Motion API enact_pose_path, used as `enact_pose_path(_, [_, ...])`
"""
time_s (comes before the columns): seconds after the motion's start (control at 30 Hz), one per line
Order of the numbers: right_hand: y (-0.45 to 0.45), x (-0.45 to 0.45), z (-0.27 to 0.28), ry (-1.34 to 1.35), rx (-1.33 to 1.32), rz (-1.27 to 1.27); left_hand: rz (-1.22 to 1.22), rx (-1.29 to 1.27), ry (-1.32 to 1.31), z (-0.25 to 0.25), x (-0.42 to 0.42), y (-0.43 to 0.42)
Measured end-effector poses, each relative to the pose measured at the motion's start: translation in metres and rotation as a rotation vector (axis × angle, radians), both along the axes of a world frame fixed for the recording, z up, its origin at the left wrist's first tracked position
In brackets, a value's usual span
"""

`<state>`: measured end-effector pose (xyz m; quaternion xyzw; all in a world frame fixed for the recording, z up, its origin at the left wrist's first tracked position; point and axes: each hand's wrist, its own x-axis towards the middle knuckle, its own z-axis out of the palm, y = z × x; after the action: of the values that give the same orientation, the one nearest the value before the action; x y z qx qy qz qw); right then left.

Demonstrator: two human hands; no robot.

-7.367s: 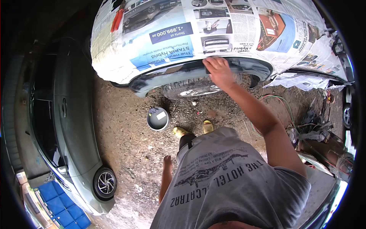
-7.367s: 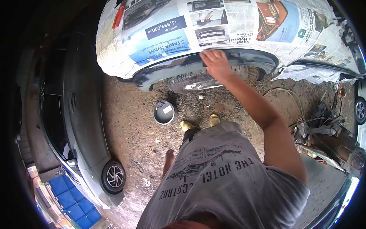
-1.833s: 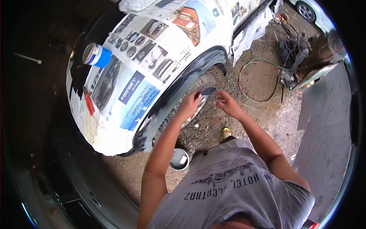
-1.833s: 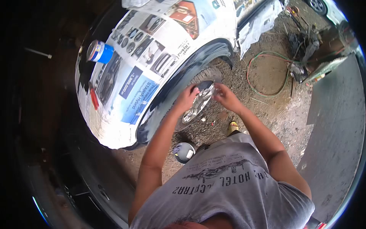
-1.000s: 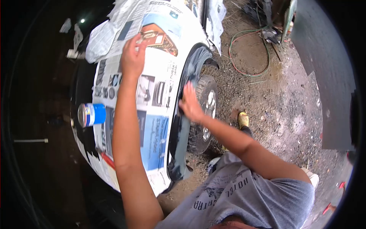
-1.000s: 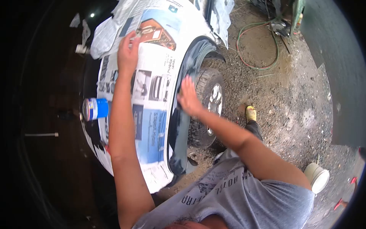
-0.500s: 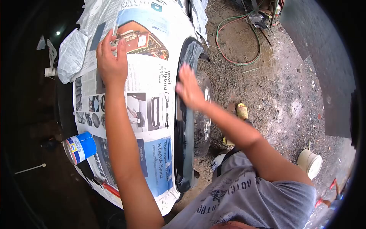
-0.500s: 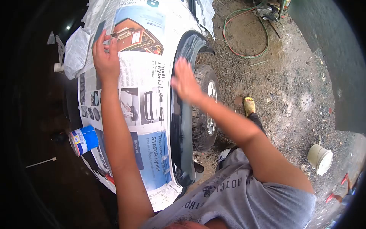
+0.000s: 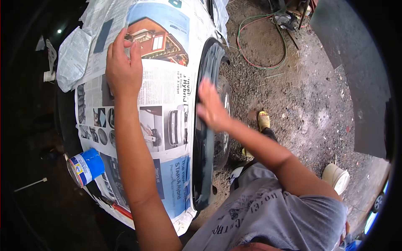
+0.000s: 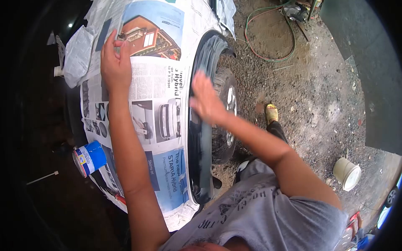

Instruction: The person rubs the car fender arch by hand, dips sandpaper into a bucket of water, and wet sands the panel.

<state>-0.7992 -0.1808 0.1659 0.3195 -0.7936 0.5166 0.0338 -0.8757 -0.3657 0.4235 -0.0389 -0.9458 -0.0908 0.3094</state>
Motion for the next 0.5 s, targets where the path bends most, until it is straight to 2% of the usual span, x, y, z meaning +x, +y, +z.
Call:
enact_pose_path(0.07, [0.015,0.071,0.005,0.135,0.077,0.222,0.019,0.021,-0.015,0.003,-0.001,0.002])
enact_pose_path(0.13, [0.012,0.040,-0.015,0.196,0.024,0.251,0.016,0.025,-0.013,0.002,-0.003,0.001])
enact_pose_path(0.2, [0.004,-0.033,-0.008,0.109,0.016,0.011,0.016,0.041,-0.018,0.002,-0.001,0.002])
enact_pose_path(0.27, [0.002,-0.110,-0.016,-0.194,-0.114,-0.095,0.015,0.069,-0.022,0.003,-0.001,0.004])
enact_pose_path(0.37, [0.006,-0.114,0.001,-0.259,0.029,-0.117,0.019,0.031,-0.005,0.000,-0.004,-0.002])
enact_pose_path(0.47, [0.018,-0.015,0.009,-0.038,0.067,0.002,0.021,0.075,-0.026,0.002,-0.003,0.000])
enact_pose_path(0.5, [0.020,-0.012,0.005,0.000,0.092,0.017,0.025,0.084,-0.029,0.002,-0.002,-0.001])
